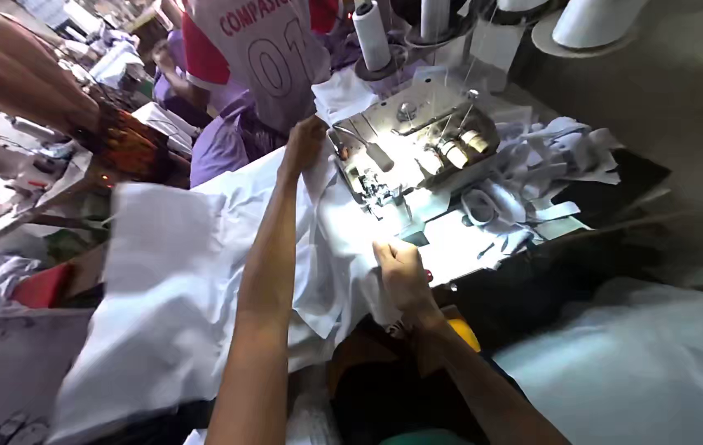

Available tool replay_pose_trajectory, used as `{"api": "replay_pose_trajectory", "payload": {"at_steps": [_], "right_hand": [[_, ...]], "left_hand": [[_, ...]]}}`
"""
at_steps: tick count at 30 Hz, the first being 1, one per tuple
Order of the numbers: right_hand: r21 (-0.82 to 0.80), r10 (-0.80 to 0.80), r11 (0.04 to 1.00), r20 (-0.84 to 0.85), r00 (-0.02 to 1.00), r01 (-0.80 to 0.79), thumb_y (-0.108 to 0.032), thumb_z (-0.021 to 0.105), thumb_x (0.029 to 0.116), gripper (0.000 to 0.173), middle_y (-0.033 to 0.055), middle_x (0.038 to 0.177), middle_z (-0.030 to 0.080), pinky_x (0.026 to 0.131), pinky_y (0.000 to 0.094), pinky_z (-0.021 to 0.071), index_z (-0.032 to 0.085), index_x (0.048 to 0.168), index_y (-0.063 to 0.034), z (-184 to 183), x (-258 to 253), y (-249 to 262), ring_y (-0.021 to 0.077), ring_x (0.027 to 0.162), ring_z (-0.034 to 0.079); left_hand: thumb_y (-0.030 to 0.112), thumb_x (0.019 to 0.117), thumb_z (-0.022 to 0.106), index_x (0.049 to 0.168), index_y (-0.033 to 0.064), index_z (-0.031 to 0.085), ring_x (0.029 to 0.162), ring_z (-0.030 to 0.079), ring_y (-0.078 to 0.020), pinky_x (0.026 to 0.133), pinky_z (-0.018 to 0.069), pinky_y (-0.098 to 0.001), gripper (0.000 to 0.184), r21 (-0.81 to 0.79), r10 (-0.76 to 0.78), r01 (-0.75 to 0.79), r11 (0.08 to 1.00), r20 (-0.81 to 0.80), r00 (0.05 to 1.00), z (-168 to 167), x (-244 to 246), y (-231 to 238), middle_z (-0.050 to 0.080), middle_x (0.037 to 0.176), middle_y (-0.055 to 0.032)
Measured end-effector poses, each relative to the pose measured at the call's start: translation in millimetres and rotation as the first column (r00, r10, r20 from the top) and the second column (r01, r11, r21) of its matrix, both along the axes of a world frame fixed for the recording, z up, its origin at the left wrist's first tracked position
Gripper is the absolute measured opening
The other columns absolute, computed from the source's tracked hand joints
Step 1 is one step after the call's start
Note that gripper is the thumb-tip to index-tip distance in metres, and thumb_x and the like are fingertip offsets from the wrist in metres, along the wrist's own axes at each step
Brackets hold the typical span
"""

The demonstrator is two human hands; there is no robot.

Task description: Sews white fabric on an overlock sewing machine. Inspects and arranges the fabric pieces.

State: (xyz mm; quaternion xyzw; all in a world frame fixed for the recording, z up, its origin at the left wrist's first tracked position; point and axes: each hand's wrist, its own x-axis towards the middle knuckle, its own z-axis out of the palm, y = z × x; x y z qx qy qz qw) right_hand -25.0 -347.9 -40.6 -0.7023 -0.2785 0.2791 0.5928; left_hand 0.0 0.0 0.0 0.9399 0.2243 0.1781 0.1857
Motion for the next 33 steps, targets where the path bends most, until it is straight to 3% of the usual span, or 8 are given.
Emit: {"api": "replay_pose_trajectory", "payload": {"at_steps": [2,4,6,8,10,12,18,33], "right_hand": [[-0.013,-0.001,1.0,-0.023,1.0,0.001,-0.021,0.052,0.1041,0.036,-0.0064,0.059,0.045,0.054,0.0276,0.0412,0.059,0.071,-0.0111,-4,3,-5,0.0048,0.054,0.046],[0.0,0.002,1.0,-0.032,0.999,-0.002,-0.02,0.052,0.1035,0.037,-0.0069,0.057,0.044,0.053,0.0268,0.0394,0.057,0.068,-0.0126,-7,3,-5,0.0041,0.052,0.044],[0.007,0.003,1.0,-0.024,1.0,-0.003,-0.02,0.051,0.1032,0.038,-0.0076,0.056,0.042,0.053,0.0264,0.0384,0.055,0.065,-0.0141,-9,4,-5,0.0035,0.052,0.043],[-0.026,-0.01,1.0,0.005,1.0,0.01,-0.02,0.053,0.1018,0.037,-0.0064,0.057,0.044,0.054,0.0297,0.0406,0.057,0.065,-0.013,-12,8,-7,0.0056,0.053,0.046],[-0.083,-0.033,0.996,0.085,0.996,0.04,-0.023,0.057,0.1,0.035,-0.0037,0.059,0.047,0.057,0.0348,0.0424,0.058,0.066,-0.0117,-15,13,-8,0.0097,0.056,0.048],[-0.098,-0.051,0.993,0.173,0.984,0.069,-0.026,0.059,0.0992,0.035,-0.0011,0.059,0.05,0.057,0.0388,0.0434,0.062,0.067,-0.011,-17,20,-9,0.0129,0.057,0.051],[-0.067,-0.074,0.994,0.222,0.972,0.091,-0.024,0.057,0.0993,0.038,0.0012,0.054,0.048,0.049,0.0396,0.04,0.057,0.064,-0.0115,-14,31,-12,0.0156,0.049,0.048],[-0.095,-0.08,0.99,0.261,0.962,0.108,-0.022,0.057,0.0991,0.04,-0.001,0.051,0.045,0.047,0.036,0.0369,0.056,0.061,-0.0123,-11,37,-9,0.0124,0.045,0.044]], "left_hand": [[0.004,0.0899,0.064,0.129,-0.0006,0.063,0.128,0.054,-0.0439,0.106,0.0422,-0.0648,0.04,0.018,0.072,-0.073,0.997,0.083,0.994,-10,-9,-11,0.062,0.131,-0.024],[0.004,0.0948,0.056,0.127,-0.005,0.062,0.124,0.057,-0.0398,0.105,0.0455,-0.0552,0.034,0.058,0.157,-0.179,0.982,0.266,0.951,4,-35,-43,0.063,0.128,-0.0241],[0.009,0.1026,0.05,0.126,-0.0052,0.059,0.113,0.065,-0.0281,0.096,0.0543,-0.0429,0.029,0.05,0.173,-0.198,0.979,0.314,0.933,17,-72,-105,0.067,0.121,-0.019],[0.013,0.1041,0.052,0.131,0.0003,0.06,0.123,0.062,-0.0253,0.104,0.0508,-0.0435,0.031,-0.006,0.095,-0.096,0.995,0.191,0.977,5,-110,-172,0.064,0.133,-0.0148],[0.022,0.1011,0.055,0.139,0.0092,0.061,0.14,0.049,-0.0222,0.116,0.0413,-0.0453,0.04,0.057,0.029,-0.033,0.998,0.068,0.997,-19,-124,-202,0.056,0.147,-0.0076],[0.024,0.1026,0.048,0.147,0.0134,0.056,0.15,0.036,-0.0219,0.123,0.0309,-0.0469,0.046,0.148,0.023,-0.02,0.989,-0.015,1.0,-33,-128,-211,0.049,0.156,-0.0041],[0.022,0.1018,0.046,0.149,0.0156,0.054,0.154,0.03,-0.0254,0.122,0.0276,-0.0565,0.048,0.226,0.081,-0.062,0.972,-0.074,0.994,-28,-128,-225,0.044,0.16,-0.0036],[0.029,0.1031,0.041,0.149,0.0165,0.054,0.153,0.031,-0.0272,0.12,0.0201,-0.0659,0.049,0.231,0.072,-0.031,0.972,-0.169,0.983,-21,-125,-217,0.044,0.16,-0.0051]]}}
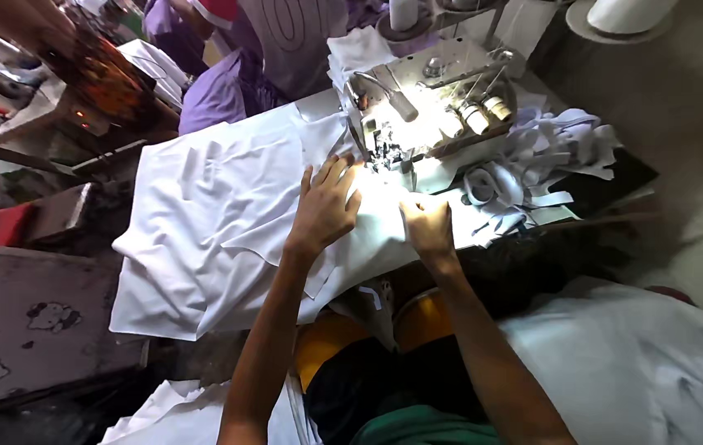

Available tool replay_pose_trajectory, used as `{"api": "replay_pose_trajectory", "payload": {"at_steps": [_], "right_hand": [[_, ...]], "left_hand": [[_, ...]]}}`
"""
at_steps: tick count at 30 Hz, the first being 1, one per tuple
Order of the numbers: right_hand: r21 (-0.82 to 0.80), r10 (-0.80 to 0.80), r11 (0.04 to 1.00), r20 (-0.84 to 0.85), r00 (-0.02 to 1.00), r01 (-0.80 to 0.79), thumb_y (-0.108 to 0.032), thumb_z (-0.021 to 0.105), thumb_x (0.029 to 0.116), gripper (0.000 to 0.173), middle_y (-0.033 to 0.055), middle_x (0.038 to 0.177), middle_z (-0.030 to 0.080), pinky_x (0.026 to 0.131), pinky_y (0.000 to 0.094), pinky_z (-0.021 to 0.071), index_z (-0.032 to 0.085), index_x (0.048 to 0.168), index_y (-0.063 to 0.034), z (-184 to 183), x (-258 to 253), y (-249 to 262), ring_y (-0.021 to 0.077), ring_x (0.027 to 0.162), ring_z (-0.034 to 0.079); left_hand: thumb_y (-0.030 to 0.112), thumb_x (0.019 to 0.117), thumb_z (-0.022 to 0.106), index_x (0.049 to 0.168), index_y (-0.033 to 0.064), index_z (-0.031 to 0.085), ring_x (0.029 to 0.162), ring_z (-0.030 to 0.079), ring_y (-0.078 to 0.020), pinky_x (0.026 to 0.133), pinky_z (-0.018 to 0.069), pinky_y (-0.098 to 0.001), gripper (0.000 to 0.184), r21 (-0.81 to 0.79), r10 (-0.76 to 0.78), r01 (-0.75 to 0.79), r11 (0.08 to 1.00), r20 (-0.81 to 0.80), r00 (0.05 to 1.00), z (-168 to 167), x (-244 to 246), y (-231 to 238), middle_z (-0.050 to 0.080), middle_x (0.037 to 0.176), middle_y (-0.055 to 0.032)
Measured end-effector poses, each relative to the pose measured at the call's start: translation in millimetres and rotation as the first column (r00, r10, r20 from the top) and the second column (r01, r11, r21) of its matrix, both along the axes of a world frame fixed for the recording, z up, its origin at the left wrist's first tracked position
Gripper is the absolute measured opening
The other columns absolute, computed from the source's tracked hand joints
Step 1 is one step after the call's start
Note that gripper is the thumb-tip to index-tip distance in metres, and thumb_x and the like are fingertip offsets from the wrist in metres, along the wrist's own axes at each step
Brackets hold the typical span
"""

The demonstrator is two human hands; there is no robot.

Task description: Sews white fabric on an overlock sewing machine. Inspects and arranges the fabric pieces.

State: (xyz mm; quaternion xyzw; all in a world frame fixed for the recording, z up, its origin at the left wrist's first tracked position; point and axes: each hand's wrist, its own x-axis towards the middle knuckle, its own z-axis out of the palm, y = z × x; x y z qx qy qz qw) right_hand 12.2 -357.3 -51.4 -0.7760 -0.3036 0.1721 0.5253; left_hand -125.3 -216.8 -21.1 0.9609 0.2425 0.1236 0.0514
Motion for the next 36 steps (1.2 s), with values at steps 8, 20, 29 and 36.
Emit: {"api": "replay_pose_trajectory", "payload": {"at_steps": [8,20,29,36], "right_hand": [[0.048,0.033,0.998,-0.002,0.999,-0.033,-0.028,0.059,0.1012,0.035,0.0025,0.057,0.052,0.047,0.038,0.0401,0.064,0.071,-0.0105,-3,5,-5,0.015,0.048,0.048],[0.211,0.168,0.969,-0.166,0.972,-0.131,-0.021,0.072,0.0963,0.016,0.0025,0.081,0.068,0.063,0.0317,0.0558,0.066,0.106,-0.0096,-28,8,-25,0.0114,0.068,0.064],[0.288,0.206,0.941,-0.069,0.976,-0.178,-0.007,0.071,0.0931,0.028,0.0024,0.092,0.071,0.073,0.029,0.0599,0.064,0.12,-0.0096,-29,1,-36,0.0098,0.079,0.069],[0.324,0.287,0.924,-0.236,0.928,-0.203,-0.01,0.052,0.1029,0.023,0.0016,0.089,0.072,0.071,0.0262,0.0564,0.074,0.107,-0.0048,-25,-1,-42,0.0065,0.078,0.066]], "left_hand": [[0.024,0.1038,0.039,0.15,0.0187,0.054,0.155,0.026,-0.0285,0.121,0.0173,-0.0663,0.048,-0.099,-0.004,0.012,0.995,0.08,0.997,-3,7,6,0.038,0.164,-0.0048],[0.029,0.0936,0.074,0.135,0.0034,0.052,0.11,0.066,-0.0217,0.088,0.0609,-0.0387,0.053,-0.451,0.375,-0.207,0.868,0.322,0.869,-54,-96,-55,0.06,0.128,-0.015],[0.018,0.1002,0.063,0.107,0.0038,0.07,0.072,0.067,-0.008,0.068,0.058,-0.0282,0.017,-0.341,0.484,-0.354,0.871,0.473,0.736,-14,-98,-64,0.071,0.084,-0.0031],[0.009,0.1085,0.045,0.126,-0.0006,0.063,0.083,0.076,-0.0212,0.078,0.0656,-0.0381,0.027,-0.786,0.073,0.331,0.522,0.428,0.901,16,-16,-70,0.076,0.099,-0.0116]]}}
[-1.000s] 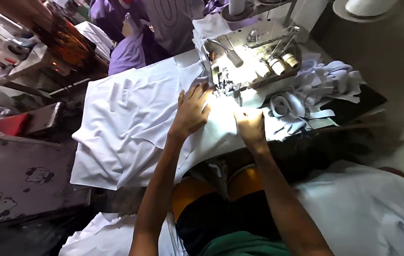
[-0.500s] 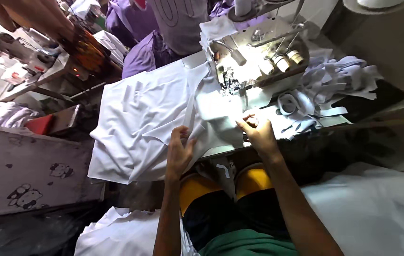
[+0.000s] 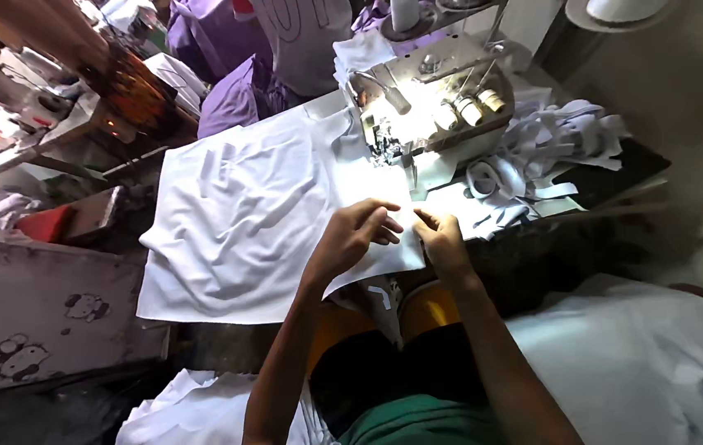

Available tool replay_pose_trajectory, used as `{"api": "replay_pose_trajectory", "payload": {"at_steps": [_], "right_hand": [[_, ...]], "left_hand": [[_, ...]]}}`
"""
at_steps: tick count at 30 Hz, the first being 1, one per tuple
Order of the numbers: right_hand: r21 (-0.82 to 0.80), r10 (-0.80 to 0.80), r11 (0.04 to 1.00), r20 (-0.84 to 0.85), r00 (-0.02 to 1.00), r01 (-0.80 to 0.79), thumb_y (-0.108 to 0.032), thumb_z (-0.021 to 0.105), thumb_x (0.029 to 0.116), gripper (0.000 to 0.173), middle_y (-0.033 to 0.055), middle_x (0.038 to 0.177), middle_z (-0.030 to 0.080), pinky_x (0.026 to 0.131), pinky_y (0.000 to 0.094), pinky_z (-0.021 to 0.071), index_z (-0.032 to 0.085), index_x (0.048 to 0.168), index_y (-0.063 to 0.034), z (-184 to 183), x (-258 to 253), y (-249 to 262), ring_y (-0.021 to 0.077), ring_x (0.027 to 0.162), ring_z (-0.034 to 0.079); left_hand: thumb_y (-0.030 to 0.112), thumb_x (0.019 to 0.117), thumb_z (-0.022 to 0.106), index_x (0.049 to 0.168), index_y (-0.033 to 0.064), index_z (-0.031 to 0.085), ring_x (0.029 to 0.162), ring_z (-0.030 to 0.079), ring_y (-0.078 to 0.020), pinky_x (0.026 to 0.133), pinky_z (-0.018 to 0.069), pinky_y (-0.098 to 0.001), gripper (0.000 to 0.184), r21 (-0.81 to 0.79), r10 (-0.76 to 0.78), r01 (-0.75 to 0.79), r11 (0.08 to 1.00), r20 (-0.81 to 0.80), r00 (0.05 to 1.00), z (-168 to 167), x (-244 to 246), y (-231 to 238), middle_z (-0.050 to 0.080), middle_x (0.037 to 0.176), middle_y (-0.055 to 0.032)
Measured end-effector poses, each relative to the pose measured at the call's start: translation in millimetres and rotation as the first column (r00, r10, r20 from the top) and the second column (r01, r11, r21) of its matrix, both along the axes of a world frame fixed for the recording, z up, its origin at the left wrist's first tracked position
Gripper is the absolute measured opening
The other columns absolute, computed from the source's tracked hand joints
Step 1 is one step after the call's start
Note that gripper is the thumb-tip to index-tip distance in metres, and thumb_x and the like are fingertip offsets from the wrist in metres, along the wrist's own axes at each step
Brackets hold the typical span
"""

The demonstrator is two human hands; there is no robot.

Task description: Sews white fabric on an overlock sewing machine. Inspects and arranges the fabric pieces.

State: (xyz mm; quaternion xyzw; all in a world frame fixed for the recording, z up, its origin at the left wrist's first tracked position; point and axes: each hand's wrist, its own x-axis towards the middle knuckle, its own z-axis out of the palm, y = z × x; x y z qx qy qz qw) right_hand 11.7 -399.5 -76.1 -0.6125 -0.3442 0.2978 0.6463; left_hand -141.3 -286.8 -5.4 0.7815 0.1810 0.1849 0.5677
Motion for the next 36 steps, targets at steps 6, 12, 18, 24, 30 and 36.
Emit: {"api": "replay_pose_trajectory", "payload": {"at_steps": [6,12,18,24,30,36], "right_hand": [[-0.069,-0.002,0.998,0.099,0.995,0.009,-0.023,0.062,0.1025,0.022,-0.0001,0.08,0.069,0.068,0.0254,0.0554,0.075,0.094,-0.0077,0,6,0,0.0053,0.071,0.064],[-0.121,-0.1,0.984,0.217,0.971,0.129,-0.021,0.071,0.0971,0.013,-0.0001,0.083,0.073,0.069,0.0245,0.0574,0.076,0.096,-0.0091,-2,1,3,0.0034,0.073,0.068],[-0.136,-0.141,0.977,0.148,0.979,0.161,-0.022,0.07,0.0977,0.016,-0.0013,0.073,0.067,0.058,0.0228,0.0505,0.072,0.088,-0.009,0,-1,7,0.004,0.061,0.06],[-0.131,-0.147,0.976,0.197,0.969,0.174,-0.023,0.066,0.0997,0.017,-0.003,0.072,0.065,0.06,0.0226,0.0504,0.07,0.09,-0.0104,-2,-3,6,0.0028,0.063,0.06],[-0.133,-0.156,0.973,0.214,0.964,0.187,-0.025,0.065,0.0999,0.02,-0.0027,0.068,0.06,0.057,0.0234,0.0473,0.069,0.089,-0.0088,-5,-3,8,0.0038,0.058,0.055],[-0.147,-0.159,0.972,0.172,0.972,0.186,-0.021,0.064,0.0997,0.018,-0.0028,0.066,0.058,0.056,0.0231,0.0454,0.068,0.086,-0.0097,-1,-4,8,0.0044,0.058,0.054]], "left_hand": [[0.009,0.1033,0.053,0.122,0.009,0.067,0.099,0.068,-0.0138,0.083,0.0584,-0.0333,0.023,0.614,0.255,-0.202,0.763,0.001,0.967,-10,5,23,0.07,0.116,-0.003],[0.018,0.0954,0.067,0.112,0.0095,0.067,0.106,0.058,-0.0292,0.088,0.0486,-0.047,0.018,0.788,0.281,-0.136,0.601,-0.049,0.958,-13,16,44,0.064,0.111,-0.0087],[0.016,0.0948,0.066,0.102,0.0123,0.066,0.101,0.054,-0.0324,0.08,0.0432,-0.0519,0.008,0.735,0.335,-0.158,0.66,-0.1,0.937,-11,19,43,0.061,0.1,-0.0077],[0.019,0.0972,0.065,0.102,0.0108,0.065,0.101,0.055,-0.0309,0.077,0.044,-0.0501,0.009,0.79,0.381,-0.236,0.565,0.004,0.925,-25,21,43,0.06,0.1,-0.0076],[0.005,0.0971,0.057,0.12,0.0135,0.072,0.115,0.061,-0.0252,0.097,0.0441,-0.0496,0.029,0.823,0.222,-0.184,0.537,0.072,0.972,-30,17,48,0.068,0.121,-0.0057],[-0.002,0.0922,0.057,0.122,0.0168,0.076,0.123,0.06,-0.0265,0.103,0.0446,-0.0457,0.04,0.929,0.138,-0.103,0.356,0.057,0.989,-43,11,45,0.069,0.126,-0.0067]]}}
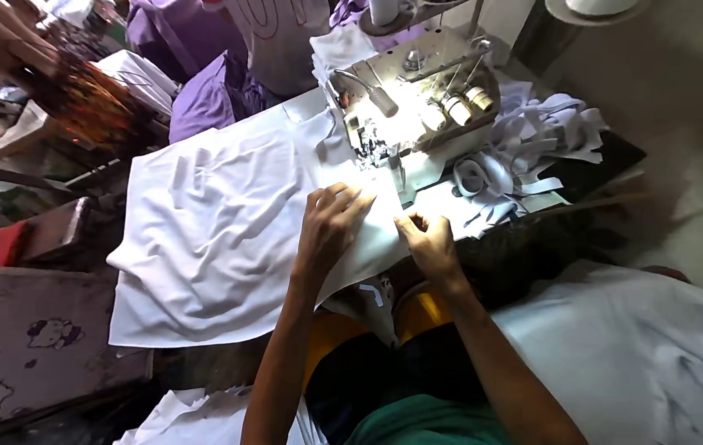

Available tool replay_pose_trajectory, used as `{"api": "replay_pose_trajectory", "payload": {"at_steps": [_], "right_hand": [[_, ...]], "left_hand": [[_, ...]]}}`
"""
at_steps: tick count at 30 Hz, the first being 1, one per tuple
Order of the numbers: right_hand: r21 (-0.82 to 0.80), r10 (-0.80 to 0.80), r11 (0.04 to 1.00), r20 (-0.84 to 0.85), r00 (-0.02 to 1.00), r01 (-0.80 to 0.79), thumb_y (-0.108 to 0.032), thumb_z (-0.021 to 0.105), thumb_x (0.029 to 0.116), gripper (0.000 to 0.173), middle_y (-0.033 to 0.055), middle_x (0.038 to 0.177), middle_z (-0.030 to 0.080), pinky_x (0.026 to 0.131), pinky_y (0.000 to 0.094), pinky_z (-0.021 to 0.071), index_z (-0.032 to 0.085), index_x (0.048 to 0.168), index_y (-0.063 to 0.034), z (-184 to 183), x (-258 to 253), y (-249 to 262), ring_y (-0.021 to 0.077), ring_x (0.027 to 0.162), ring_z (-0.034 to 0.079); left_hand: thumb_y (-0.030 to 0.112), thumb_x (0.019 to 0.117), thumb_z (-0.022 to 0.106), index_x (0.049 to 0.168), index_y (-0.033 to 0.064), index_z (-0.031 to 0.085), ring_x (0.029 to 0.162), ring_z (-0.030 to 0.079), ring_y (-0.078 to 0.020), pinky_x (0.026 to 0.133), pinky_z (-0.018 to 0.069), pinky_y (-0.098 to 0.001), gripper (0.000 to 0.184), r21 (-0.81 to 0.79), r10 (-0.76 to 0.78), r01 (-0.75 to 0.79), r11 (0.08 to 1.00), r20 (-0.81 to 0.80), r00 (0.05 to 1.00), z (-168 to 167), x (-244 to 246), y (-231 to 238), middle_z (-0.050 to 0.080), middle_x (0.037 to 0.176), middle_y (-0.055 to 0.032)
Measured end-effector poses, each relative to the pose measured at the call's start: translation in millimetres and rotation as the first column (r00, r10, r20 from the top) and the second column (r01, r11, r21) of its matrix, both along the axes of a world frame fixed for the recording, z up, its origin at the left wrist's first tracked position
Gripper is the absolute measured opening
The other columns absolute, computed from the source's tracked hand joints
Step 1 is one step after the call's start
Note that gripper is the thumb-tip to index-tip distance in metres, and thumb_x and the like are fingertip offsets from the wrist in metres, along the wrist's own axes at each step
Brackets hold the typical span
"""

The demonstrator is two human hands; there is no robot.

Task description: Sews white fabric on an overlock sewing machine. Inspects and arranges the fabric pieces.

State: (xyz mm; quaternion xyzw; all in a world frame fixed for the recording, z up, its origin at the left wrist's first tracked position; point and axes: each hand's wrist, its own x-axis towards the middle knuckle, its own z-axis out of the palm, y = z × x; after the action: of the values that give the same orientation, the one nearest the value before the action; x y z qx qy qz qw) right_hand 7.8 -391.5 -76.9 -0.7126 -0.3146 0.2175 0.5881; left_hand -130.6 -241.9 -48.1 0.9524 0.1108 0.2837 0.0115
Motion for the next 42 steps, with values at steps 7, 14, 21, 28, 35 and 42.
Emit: {"api": "replay_pose_trajectory", "payload": {"at_steps": [7,14,21,28,35,42], "right_hand": [[-0.005,-0.01,1.0,-0.029,1.0,0.01,-0.025,0.069,0.0976,0.019,-0.0006,0.072,0.06,0.058,0.0246,0.0478,0.064,0.091,-0.0081,-1,0,-1,0.006,0.061,0.056],[0.073,0.09,0.994,-0.157,0.983,-0.08,-0.013,0.069,0.098,0.012,0.0008,0.078,0.072,0.067,0.021,0.0543,0.077,0.098,-0.0045,4,4,-5,0.0031,0.069,0.065],[-0.028,0.07,0.997,-0.171,0.983,-0.076,-0.017,0.068,0.0992,0.019,-0.001,0.071,0.067,0.061,0.0228,0.0496,0.076,0.086,-0.0073,17,6,-4,0.0039,0.063,0.06],[-0.061,0.068,0.995,-0.156,0.985,-0.078,-0.022,0.067,0.1006,0.021,0.0009,0.07,0.067,0.053,0.0269,0.0483,0.076,0.087,-0.0085,19,8,11,0.0081,0.055,0.057],[-0.045,0.062,0.997,-0.147,0.987,-0.069,-0.024,0.066,0.101,0.021,0.0019,0.072,0.068,0.05,0.0284,0.048,0.076,0.09,-0.0086,18,9,16,0.01,0.053,0.056],[-0.079,0.219,0.971,-0.076,0.973,-0.225,-0.018,0.074,0.0945,0.012,0.0015,0.083,0.074,0.07,0.0257,0.0581,0.076,0.098,-0.0073,5,11,-5,0.0061,0.073,0.068]], "left_hand": [[-0.001,0.0912,0.059,0.123,0.0144,0.074,0.127,0.059,-0.0256,0.107,0.0442,-0.0461,0.039,0.011,0.006,-0.006,1.0,-0.007,1.0,-2,-1,-2,0.069,0.129,-0.0075],[-0.002,0.0925,0.056,0.129,0.0166,0.072,0.136,0.054,-0.0294,0.111,0.0436,-0.0463,0.044,-0.04,0.046,-0.049,0.998,-0.066,0.997,1,-6,-6,0.064,0.137,-0.0146],[0.0,0.0915,0.057,0.13,0.0171,0.071,0.136,0.053,-0.0296,0.111,0.0445,-0.0464,0.044,-0.058,0.07,-0.077,0.995,-0.117,0.991,6,-8,-4,0.064,0.136,-0.0132],[0.0,0.0947,0.053,0.127,0.0113,0.071,0.14,0.05,-0.0326,0.111,0.0438,-0.0498,0.039,-0.091,0.125,-0.138,0.986,-0.142,0.982,14,-8,-1,0.061,0.139,-0.0153],[-0.003,0.0923,0.053,0.13,0.0113,0.07,0.142,0.046,-0.0328,0.113,0.0413,-0.0509,0.044,-0.083,0.128,-0.144,0.986,-0.171,0.977,20,-7,1,0.058,0.145,-0.0148],[-0.002,0.0929,0.053,0.136,0.0152,0.067,0.142,0.047,-0.031,0.112,0.0416,-0.0512,0.048,-0.095,0.133,-0.148,0.984,-0.153,0.979,14,-6,4,0.056,0.147,-0.0131]]}}
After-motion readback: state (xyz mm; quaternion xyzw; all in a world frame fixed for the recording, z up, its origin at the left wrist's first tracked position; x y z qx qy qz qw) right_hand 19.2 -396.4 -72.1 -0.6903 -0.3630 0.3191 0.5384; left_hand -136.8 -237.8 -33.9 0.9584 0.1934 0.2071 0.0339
